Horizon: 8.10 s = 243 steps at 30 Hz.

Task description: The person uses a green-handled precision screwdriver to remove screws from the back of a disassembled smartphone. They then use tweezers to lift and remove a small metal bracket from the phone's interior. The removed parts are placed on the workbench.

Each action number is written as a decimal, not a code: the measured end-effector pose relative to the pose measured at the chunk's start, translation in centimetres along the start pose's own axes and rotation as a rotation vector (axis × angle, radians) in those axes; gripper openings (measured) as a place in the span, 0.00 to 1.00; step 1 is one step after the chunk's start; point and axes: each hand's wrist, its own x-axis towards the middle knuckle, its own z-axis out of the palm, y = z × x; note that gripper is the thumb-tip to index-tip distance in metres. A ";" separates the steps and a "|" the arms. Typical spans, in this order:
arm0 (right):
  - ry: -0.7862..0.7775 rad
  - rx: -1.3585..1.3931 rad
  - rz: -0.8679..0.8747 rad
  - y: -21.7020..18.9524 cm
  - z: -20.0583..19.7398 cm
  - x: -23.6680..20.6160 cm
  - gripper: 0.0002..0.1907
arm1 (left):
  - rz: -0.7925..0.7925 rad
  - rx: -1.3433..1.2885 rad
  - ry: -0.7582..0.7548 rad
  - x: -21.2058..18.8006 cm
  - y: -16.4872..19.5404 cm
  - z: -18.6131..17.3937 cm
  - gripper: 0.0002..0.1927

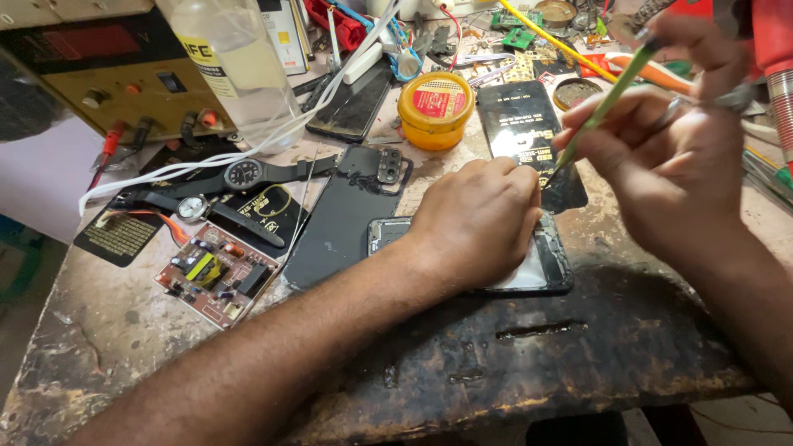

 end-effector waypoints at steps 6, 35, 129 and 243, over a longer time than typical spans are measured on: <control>0.063 -0.094 0.046 0.9 -0.4 -0.2 0.36 | 0.003 0.258 -0.178 1.2 0.9 -0.2 0.10; 0.079 -0.183 -0.041 2.5 -2.5 0.3 0.35 | -0.161 0.177 -0.314 3.3 -5.2 -4.7 0.15; -0.042 0.030 0.153 -1.1 0.5 -1.2 0.32 | -0.028 -0.292 -0.073 0.3 -1.9 -1.3 0.11; -0.098 0.095 0.211 -0.2 -1.1 -3.3 0.33 | -0.303 -0.215 -0.221 0.3 1.2 -1.3 0.05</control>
